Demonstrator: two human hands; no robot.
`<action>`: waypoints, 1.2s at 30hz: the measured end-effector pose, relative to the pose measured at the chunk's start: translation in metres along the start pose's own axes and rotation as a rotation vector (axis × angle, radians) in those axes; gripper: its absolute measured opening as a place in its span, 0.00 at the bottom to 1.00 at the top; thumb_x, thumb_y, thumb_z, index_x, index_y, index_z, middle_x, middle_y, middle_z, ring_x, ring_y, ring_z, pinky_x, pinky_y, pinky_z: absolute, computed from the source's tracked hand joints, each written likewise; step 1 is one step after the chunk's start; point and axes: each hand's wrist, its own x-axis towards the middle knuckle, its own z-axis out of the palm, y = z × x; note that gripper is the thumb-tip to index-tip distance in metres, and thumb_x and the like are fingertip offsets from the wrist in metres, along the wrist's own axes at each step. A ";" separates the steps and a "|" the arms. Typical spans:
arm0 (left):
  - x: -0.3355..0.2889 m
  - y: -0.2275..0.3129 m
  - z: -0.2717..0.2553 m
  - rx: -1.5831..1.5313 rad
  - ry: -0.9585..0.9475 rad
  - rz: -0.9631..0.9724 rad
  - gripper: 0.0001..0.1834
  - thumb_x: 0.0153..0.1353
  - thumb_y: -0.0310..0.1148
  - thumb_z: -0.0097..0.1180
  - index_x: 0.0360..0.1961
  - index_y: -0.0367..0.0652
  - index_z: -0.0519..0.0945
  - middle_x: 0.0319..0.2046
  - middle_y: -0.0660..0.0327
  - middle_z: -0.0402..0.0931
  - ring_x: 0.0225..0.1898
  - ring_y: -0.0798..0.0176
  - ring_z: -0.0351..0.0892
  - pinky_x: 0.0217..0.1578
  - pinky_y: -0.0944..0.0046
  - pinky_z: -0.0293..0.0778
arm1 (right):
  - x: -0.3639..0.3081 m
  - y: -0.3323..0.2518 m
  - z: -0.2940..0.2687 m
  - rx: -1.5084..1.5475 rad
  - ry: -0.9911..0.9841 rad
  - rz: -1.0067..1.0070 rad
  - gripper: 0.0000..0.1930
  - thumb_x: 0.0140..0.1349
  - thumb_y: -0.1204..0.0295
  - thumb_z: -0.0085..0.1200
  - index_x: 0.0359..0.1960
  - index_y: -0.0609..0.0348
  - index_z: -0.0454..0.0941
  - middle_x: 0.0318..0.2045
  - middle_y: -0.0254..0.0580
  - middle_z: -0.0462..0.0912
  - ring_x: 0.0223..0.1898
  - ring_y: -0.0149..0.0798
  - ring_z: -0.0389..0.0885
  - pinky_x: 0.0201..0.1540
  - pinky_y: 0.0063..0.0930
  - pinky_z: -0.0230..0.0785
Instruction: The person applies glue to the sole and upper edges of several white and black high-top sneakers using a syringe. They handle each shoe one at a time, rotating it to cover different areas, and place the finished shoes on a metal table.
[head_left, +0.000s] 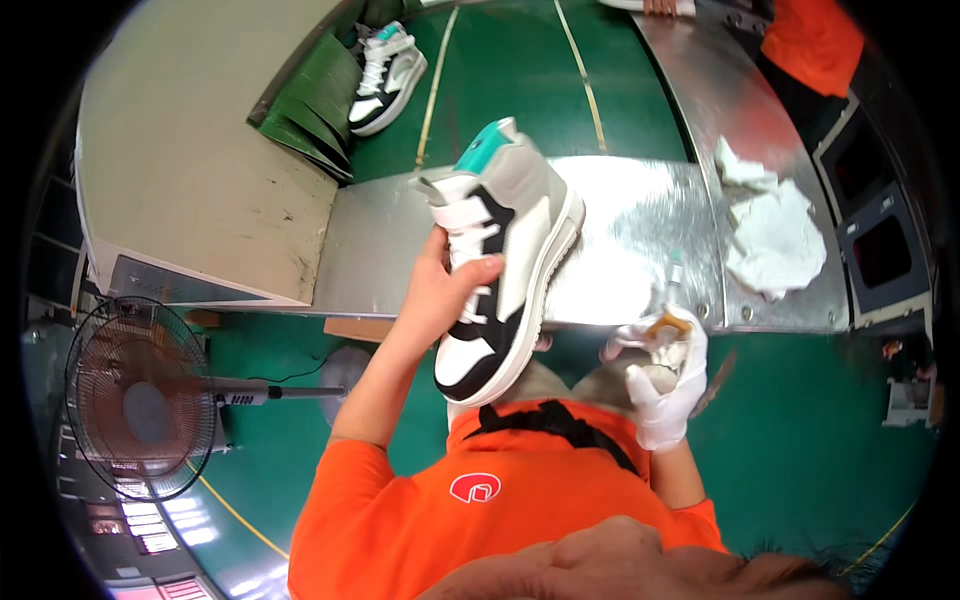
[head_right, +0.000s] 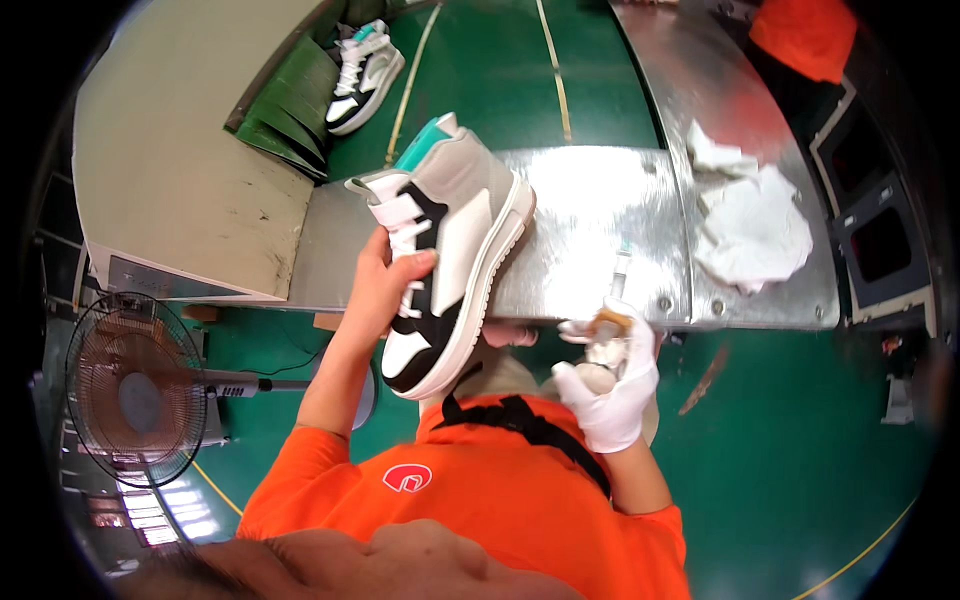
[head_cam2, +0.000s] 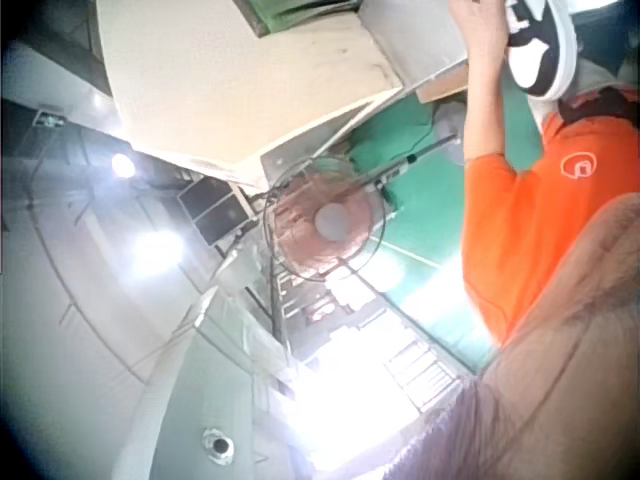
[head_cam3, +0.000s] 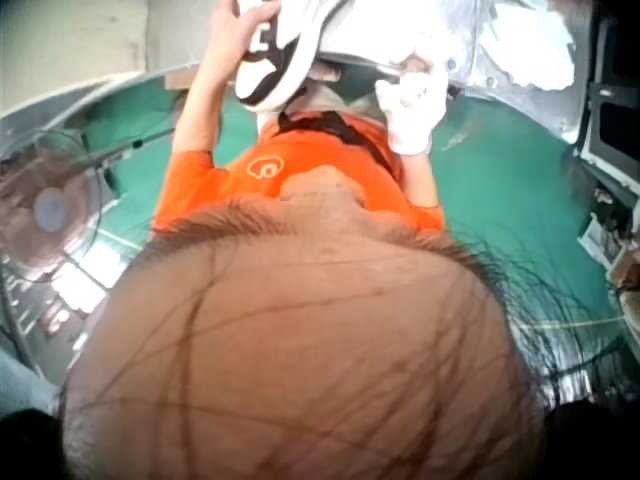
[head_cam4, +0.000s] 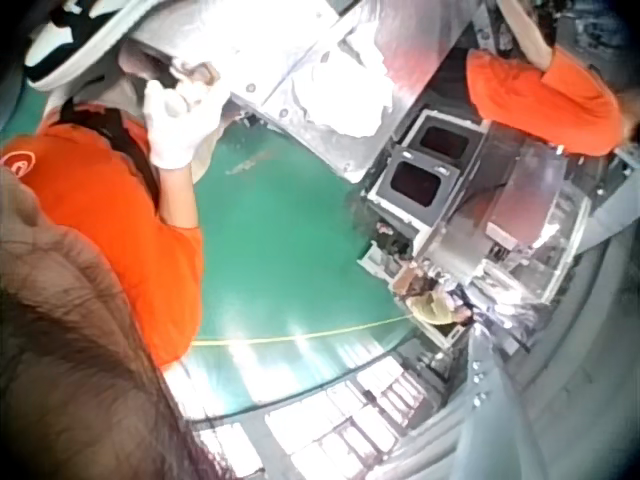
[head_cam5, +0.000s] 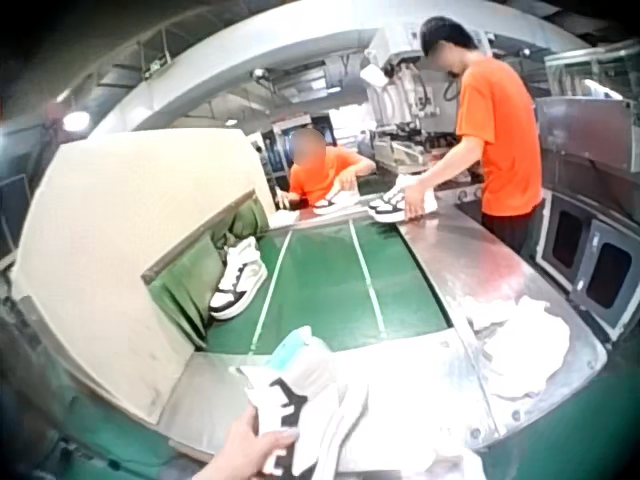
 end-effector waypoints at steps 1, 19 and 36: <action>0.008 0.004 -0.006 -0.160 -0.002 -0.073 0.30 0.55 0.33 0.58 0.57 0.34 0.65 0.47 0.54 0.75 0.46 0.64 0.76 0.47 0.64 0.72 | 0.010 0.005 -0.009 -0.173 0.023 -0.061 0.38 0.43 0.81 0.64 0.60 0.65 0.61 0.43 0.45 0.75 0.41 0.36 0.78 0.46 0.29 0.73; 0.345 -0.002 -0.091 0.685 0.457 0.244 0.42 0.49 0.51 0.63 0.59 0.35 0.65 0.48 0.43 0.76 0.48 0.46 0.78 0.48 0.54 0.72 | 0.064 0.047 -0.037 -1.143 0.395 -0.157 0.34 0.41 0.69 0.69 0.52 0.68 0.70 0.44 0.54 0.78 0.44 0.53 0.79 0.48 0.38 0.71; 0.178 -0.062 -0.133 0.832 0.226 0.393 0.20 0.61 0.42 0.53 0.48 0.38 0.77 0.48 0.52 0.77 0.56 0.49 0.72 0.54 0.57 0.68 | 0.108 0.029 -0.047 -0.582 0.528 0.060 0.33 0.52 0.74 0.65 0.60 0.66 0.64 0.49 0.44 0.74 0.44 0.33 0.75 0.45 0.24 0.70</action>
